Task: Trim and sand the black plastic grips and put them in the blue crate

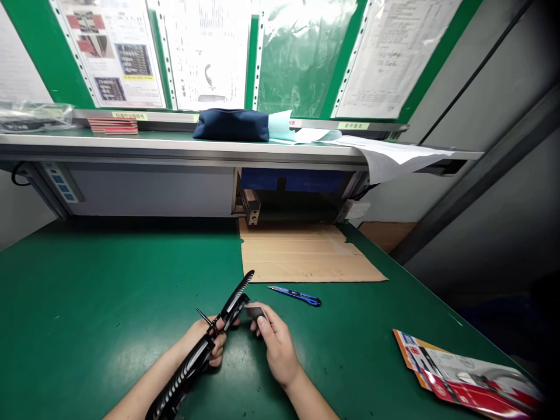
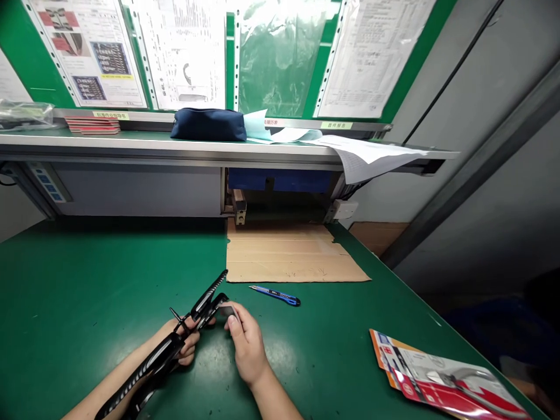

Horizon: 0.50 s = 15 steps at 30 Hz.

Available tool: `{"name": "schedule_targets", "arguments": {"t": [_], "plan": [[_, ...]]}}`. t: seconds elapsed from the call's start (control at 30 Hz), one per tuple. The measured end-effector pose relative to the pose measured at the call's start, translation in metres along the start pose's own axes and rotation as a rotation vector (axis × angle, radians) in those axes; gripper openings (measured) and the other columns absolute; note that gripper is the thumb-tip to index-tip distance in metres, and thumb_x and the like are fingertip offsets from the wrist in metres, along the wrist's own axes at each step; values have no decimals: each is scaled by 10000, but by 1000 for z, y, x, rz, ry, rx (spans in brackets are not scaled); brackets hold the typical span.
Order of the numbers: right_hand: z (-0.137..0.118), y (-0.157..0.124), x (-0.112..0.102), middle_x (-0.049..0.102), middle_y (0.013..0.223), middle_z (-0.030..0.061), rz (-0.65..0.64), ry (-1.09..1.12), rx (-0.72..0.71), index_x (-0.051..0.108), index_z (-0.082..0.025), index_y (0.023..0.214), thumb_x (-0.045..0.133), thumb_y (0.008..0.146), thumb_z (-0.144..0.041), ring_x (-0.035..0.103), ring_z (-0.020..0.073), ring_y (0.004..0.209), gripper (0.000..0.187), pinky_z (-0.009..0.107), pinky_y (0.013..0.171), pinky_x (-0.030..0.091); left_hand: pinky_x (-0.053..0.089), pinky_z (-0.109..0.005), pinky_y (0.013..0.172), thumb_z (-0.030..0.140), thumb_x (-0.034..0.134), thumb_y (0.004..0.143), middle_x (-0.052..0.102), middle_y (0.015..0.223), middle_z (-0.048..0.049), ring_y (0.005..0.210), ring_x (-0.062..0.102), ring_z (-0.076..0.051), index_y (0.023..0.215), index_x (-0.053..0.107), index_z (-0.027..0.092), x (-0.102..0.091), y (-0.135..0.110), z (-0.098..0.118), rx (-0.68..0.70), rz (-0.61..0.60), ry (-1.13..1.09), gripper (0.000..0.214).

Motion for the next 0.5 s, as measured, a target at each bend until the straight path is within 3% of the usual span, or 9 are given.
{"name": "schedule_targets", "arguments": {"t": [0.1,0.23,0.33,0.43,0.5], "plan": [[-6,1,3,545,1184,83,53,-50,-51,527,-214,1271,411,998,-392,521,205,1072,346,312,935,418,251,-212,338,420,636,809,416,383,81,290,279,-86,1038,574,121,-2,4,-6,-30,13,40,383],[-13,2,7,619,938,62,-79,-73,-66,671,-194,1048,431,980,-431,581,194,888,344,294,836,467,239,-208,339,441,667,772,387,374,83,296,266,-86,1032,577,121,-1,7,-7,5,65,66,422],[-12,-1,3,617,821,50,-97,-76,-69,688,-182,980,403,981,-470,589,184,781,405,287,759,486,280,-222,387,526,660,758,376,405,89,331,250,-78,1114,569,123,12,-4,17,106,81,85,546],[-13,-5,-10,579,1154,92,-16,-187,-82,594,-212,1201,569,894,-522,538,252,1071,436,371,953,434,335,-224,477,504,639,811,478,507,60,413,340,-85,1210,554,157,31,-34,56,232,74,159,535],[-22,-4,-24,516,1272,93,77,-291,-116,559,-246,1239,618,861,-530,458,286,1198,477,423,1033,373,382,-227,575,424,648,836,619,719,-8,571,490,-118,1229,571,185,42,-59,76,245,118,363,467]]}}
Point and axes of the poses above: each hand's wrist, its own y-axis towards the middle knuckle, its own x-axis out of the palm, z = x × y, the point moved 2 cm from there along y, towards the middle knuckle
